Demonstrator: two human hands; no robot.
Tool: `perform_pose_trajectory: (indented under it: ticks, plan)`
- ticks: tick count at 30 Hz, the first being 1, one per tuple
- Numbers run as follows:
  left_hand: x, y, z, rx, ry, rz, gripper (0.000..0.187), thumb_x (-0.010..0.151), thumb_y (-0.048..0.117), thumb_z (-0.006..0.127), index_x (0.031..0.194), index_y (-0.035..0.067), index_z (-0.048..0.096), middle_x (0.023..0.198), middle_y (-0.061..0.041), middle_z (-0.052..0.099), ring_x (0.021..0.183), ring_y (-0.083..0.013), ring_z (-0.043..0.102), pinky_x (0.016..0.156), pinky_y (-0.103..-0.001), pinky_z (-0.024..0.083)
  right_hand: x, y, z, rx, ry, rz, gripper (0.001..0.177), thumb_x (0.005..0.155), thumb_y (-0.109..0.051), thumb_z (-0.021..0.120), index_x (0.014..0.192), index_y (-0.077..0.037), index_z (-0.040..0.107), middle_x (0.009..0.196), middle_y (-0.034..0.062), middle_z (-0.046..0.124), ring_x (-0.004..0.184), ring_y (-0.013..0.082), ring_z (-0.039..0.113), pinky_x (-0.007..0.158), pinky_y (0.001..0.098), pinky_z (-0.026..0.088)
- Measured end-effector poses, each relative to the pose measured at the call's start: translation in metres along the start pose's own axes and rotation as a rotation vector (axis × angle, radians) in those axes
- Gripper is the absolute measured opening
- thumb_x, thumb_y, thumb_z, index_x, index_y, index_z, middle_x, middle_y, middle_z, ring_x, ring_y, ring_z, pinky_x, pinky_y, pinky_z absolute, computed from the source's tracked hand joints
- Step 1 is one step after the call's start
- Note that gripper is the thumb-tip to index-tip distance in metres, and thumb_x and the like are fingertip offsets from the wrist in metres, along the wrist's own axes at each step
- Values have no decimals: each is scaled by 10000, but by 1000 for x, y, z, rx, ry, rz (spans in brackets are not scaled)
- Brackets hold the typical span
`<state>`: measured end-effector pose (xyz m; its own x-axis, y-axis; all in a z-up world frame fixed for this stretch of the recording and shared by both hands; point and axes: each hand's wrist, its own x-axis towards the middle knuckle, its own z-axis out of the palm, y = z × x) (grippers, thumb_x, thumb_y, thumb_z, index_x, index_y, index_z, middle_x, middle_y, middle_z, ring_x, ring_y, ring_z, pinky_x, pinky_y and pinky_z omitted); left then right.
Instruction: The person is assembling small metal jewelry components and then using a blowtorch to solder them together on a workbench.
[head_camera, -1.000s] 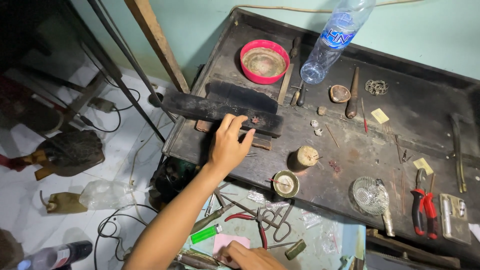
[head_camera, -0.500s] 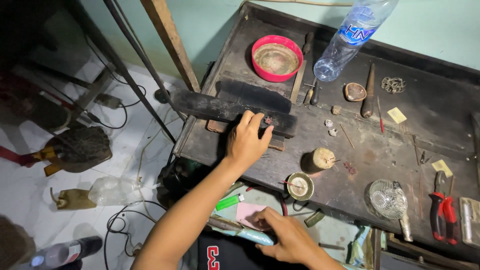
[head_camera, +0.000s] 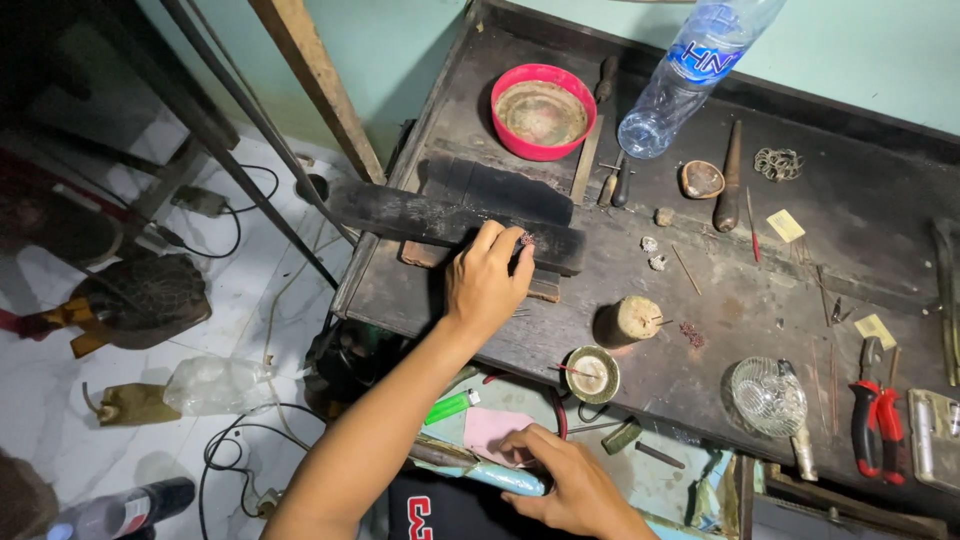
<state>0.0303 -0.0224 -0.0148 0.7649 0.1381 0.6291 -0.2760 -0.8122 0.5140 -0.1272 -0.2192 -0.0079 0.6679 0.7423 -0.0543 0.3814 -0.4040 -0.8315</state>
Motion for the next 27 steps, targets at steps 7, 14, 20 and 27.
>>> perform_pose_trajectory:
  ticks: [7, 14, 20, 27]
  plan:
    - [-2, -1, -3, -21, -37, -10, 219, 947, 249, 686, 1067, 67, 709, 971, -79, 611, 654, -370, 651, 480, -506, 488, 0, -3, -1, 6, -12, 50, 459, 825, -251, 822, 1247, -193, 651, 1110, -17, 692, 898, 168, 686, 743, 307, 535]
    - [-2, -2, -3, -7, -19, -4, 239, 945, 289, 672, 1053, 76, 678, 970, -89, 587, 654, -378, 642, 479, -509, 463, 1, -2, 0, -14, -17, 58, 463, 819, -262, 830, 1237, -198, 642, 1111, -16, 693, 895, 173, 682, 737, 311, 530]
    - [-3, 4, -31, -233, 3, 52, 245, 986, 183, 647, 1141, -5, 668, 964, -110, 593, 743, -308, 632, 630, -431, 500, 0, -2, 1, 2, -6, 46, 448, 840, -289, 820, 1240, -187, 647, 1101, -9, 691, 893, 166, 683, 734, 309, 532]
    - [-26, -5, -149, -78, 463, 180, 93, 955, -67, 668, 1046, -78, 653, 967, -177, 720, 862, -246, 685, 819, -340, 558, 4, -9, -8, 45, -135, 323, 494, 860, -355, 863, 1276, -232, 626, 1163, -49, 636, 930, 135, 630, 763, 273, 473]
